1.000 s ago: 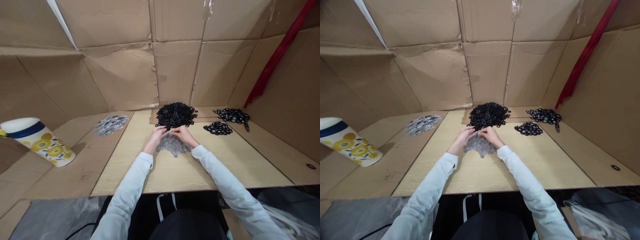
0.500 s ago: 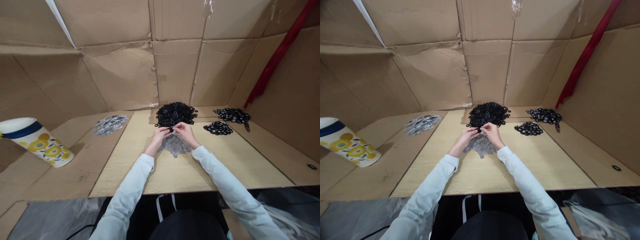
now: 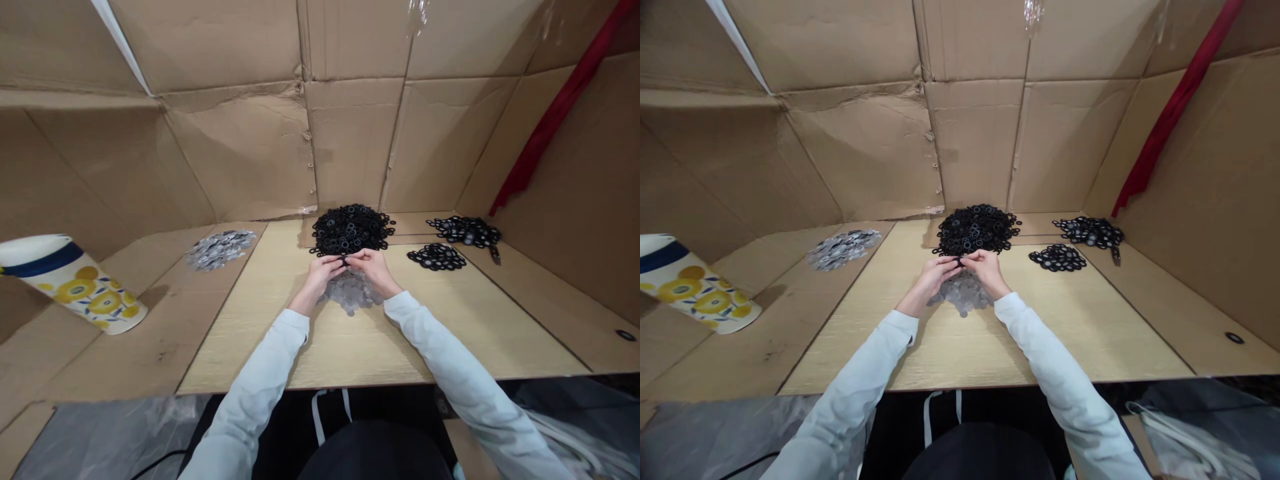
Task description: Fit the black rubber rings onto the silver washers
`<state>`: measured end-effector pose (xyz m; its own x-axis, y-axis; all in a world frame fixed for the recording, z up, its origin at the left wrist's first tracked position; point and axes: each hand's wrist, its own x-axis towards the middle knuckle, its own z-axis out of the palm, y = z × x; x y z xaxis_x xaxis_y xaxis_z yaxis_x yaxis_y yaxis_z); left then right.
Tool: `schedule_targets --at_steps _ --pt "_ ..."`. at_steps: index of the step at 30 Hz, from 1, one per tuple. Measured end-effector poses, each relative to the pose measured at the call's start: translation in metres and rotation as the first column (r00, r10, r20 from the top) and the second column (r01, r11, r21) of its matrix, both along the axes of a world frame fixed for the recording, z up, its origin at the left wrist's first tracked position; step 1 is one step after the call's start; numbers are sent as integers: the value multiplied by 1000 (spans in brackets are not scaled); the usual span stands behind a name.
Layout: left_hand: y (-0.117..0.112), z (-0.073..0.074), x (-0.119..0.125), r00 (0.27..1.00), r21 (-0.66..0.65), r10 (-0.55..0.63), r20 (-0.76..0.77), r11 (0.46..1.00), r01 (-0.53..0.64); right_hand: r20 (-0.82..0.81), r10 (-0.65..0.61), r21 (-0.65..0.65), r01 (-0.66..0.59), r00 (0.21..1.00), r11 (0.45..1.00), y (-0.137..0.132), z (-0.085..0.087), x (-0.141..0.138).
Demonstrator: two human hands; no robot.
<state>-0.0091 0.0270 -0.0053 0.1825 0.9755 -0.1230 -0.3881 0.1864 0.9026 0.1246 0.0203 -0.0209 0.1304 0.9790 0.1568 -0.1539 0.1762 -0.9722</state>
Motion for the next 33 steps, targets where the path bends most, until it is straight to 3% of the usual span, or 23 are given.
schedule_targets --at_steps 8,14,21,26,29,33 --pt "5 -4 -2 1000 90 -19 10 996 18 32 112 68 -114 993 991 -9 15 -2" --pt "7 -3 -4 1000 120 -12 2 993 12 177 199 154 -226 964 962 -13 23 1" --pt "6 0 -6 997 111 21 71 993 -29 294 -24 238 -49 955 970 -12 22 4" --pt "4 1 -6 995 72 -49 81 996 43 224 -59 142 28 973 989 -10 22 8" --pt "3 0 -5 997 67 -35 67 997 31 273 -26 232 -40 962 972 -13 25 8" --pt "3 -1 -6 991 3 -116 68 993 116 382 144 307 -273 913 912 -19 27 6"
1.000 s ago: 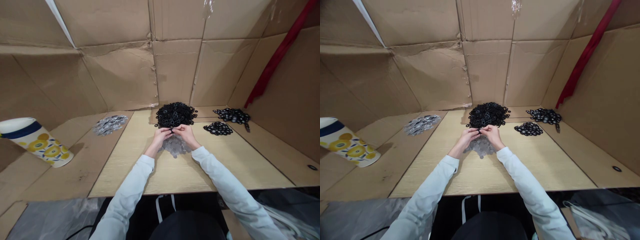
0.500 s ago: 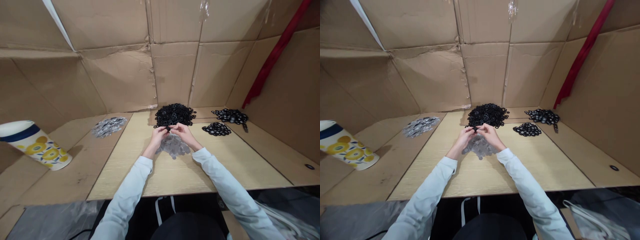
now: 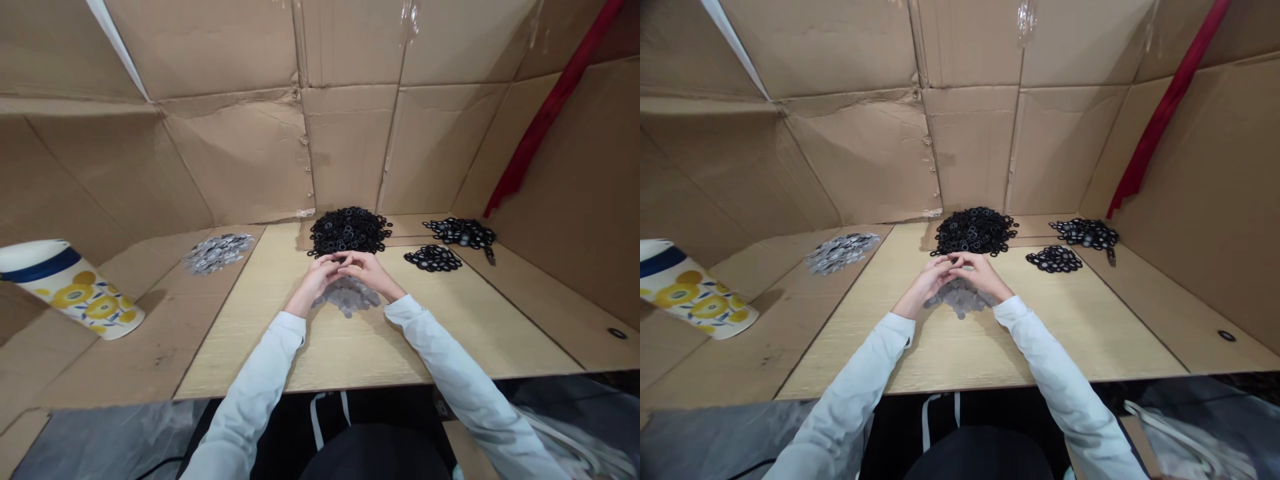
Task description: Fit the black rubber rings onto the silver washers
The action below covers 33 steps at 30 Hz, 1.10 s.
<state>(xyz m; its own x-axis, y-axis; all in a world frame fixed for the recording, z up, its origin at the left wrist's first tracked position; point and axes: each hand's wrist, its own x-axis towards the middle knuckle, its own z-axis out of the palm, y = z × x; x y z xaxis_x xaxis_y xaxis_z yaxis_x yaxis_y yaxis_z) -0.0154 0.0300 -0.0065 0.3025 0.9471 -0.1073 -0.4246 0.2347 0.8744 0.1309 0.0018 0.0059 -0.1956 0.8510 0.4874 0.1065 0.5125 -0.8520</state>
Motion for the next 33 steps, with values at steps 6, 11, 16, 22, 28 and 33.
schedule_targets --at_steps 6,11,16,22,28,33 --pt "-1 4 -5 987 -169 -161 12 973 161 -14 65 -32 -66 998 997 -1 -2 1" --pt "-1 13 -8 988 -170 -156 -11 974 152 -9 -92 11 92 996 996 7 -5 12" --pt "-1 21 -6 992 -30 80 95 997 -78 100 -58 8 57 993 998 10 -8 16" --pt "-5 27 -7 990 24 22 138 999 -26 172 -24 14 22 985 1000 3 -10 1" --pt "-5 25 -6 971 52 -90 221 995 80 80 37 -23 -35 996 999 -1 -9 -8" --pt "-3 24 -8 968 50 -68 242 997 58 -65 -85 -30 83 994 996 1 0 5"
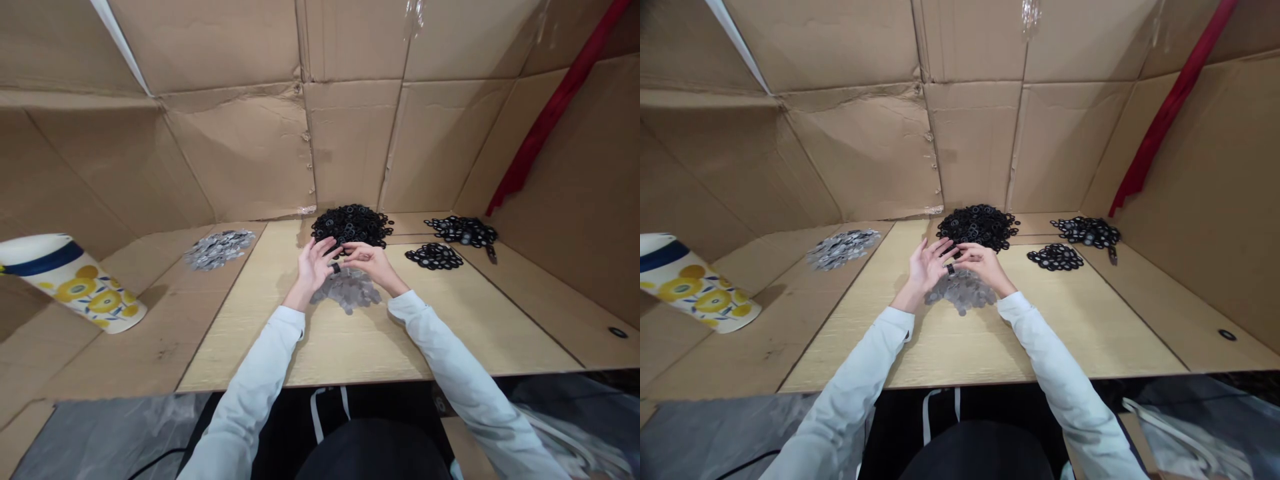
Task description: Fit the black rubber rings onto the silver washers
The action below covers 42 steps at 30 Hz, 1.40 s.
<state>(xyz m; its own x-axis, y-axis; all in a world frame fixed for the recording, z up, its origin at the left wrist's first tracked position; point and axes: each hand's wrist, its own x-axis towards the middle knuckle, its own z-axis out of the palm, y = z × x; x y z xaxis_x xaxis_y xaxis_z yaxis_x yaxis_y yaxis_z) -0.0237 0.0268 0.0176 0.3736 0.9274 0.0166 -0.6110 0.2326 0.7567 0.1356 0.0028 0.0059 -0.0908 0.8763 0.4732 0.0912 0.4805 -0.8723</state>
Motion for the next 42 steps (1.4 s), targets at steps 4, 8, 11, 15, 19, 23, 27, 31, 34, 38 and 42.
schedule_targets --at_steps 4,8,11,15,19,23,27,31,34,38,42 --pt "0 0 -2 999 6 -18 28 1000 18 10 20 -102 -19 1000 995 3 -1 5" --pt "-2 1 0 999 0 -23 45 1000 23 -40 145 -140 -149 989 979 3 -6 -3" --pt "-3 1 1 998 -11 -35 46 999 35 -32 130 -131 -133 991 983 1 -6 -7" --pt "-1 1 0 999 -14 -20 26 1000 21 15 60 -85 -59 998 995 1 -4 0" --pt "2 -6 3 985 -13 100 -143 995 -103 15 -45 -19 45 999 999 3 -1 11" --pt "1 -15 11 891 188 147 -430 980 -71 67 -124 29 122 990 992 1 -1 12" --pt "-3 -18 14 838 353 189 -512 935 5 182 -134 71 123 974 990 -4 -2 4" --pt "-3 -19 12 821 325 229 -524 944 -56 169 -107 37 103 980 994 0 -5 3" --pt "-1 -19 11 817 285 228 -530 955 -82 143 -130 3 131 981 991 7 -9 8" --pt "-1 -20 12 822 246 211 -528 965 -90 151 -185 -10 188 971 982 13 -13 11" --pt "-1 -21 13 836 250 196 -512 965 -73 143 -184 -74 195 973 978 12 -13 8"
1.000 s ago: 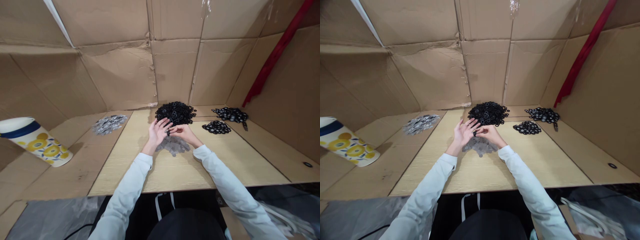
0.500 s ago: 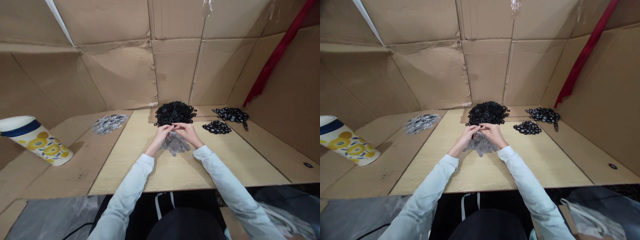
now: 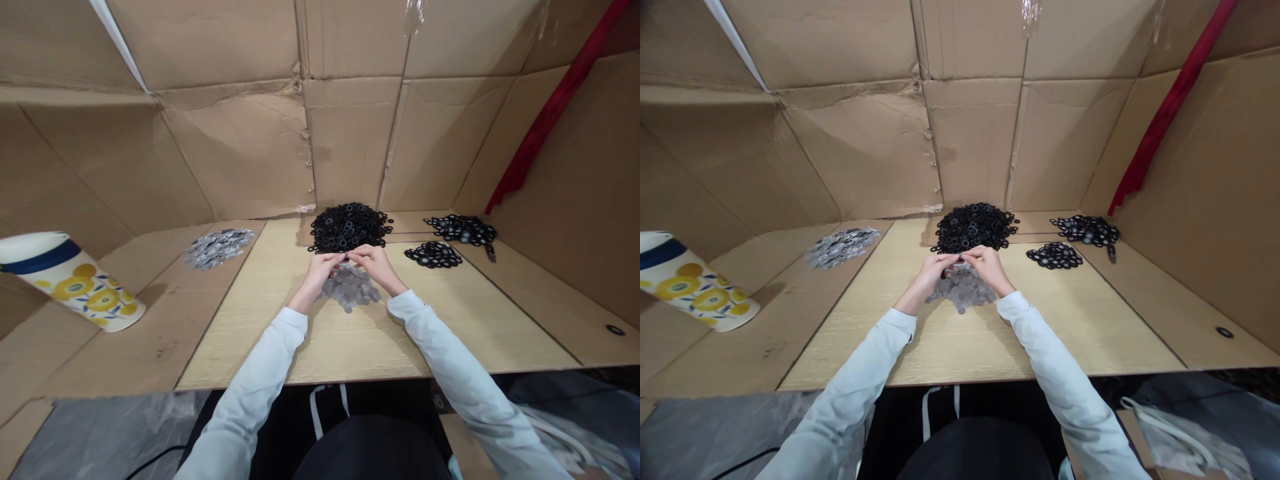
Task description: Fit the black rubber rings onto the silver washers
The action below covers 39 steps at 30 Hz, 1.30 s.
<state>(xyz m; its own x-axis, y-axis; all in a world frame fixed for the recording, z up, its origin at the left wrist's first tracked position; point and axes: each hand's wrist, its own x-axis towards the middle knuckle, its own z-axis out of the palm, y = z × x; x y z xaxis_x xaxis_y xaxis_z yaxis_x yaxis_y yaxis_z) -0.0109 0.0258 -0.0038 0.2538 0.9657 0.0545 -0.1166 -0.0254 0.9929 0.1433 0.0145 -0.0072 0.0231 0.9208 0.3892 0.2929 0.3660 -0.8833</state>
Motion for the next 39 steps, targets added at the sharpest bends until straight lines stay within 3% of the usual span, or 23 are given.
schedule_targets --at_steps 8,15,22,32,39 --pt "-5 0 2 1000 6 5 -26 1000 -5 -157 -54 -45 47 986 998 -4 3 -4" --pt "-6 -1 2 990 27 137 -17 990 -137 -213 16 -181 -56 977 982 -1 1 -1" --pt "-5 -6 2 998 68 61 -31 996 -59 -228 47 -180 -89 973 980 2 -7 -4" --pt "-3 -9 7 993 64 93 -66 994 -89 -413 -21 -185 -62 910 981 1 -11 -13" --pt "-2 -9 5 964 243 62 -258 970 3 -604 55 -258 -261 795 930 -5 -7 -16"
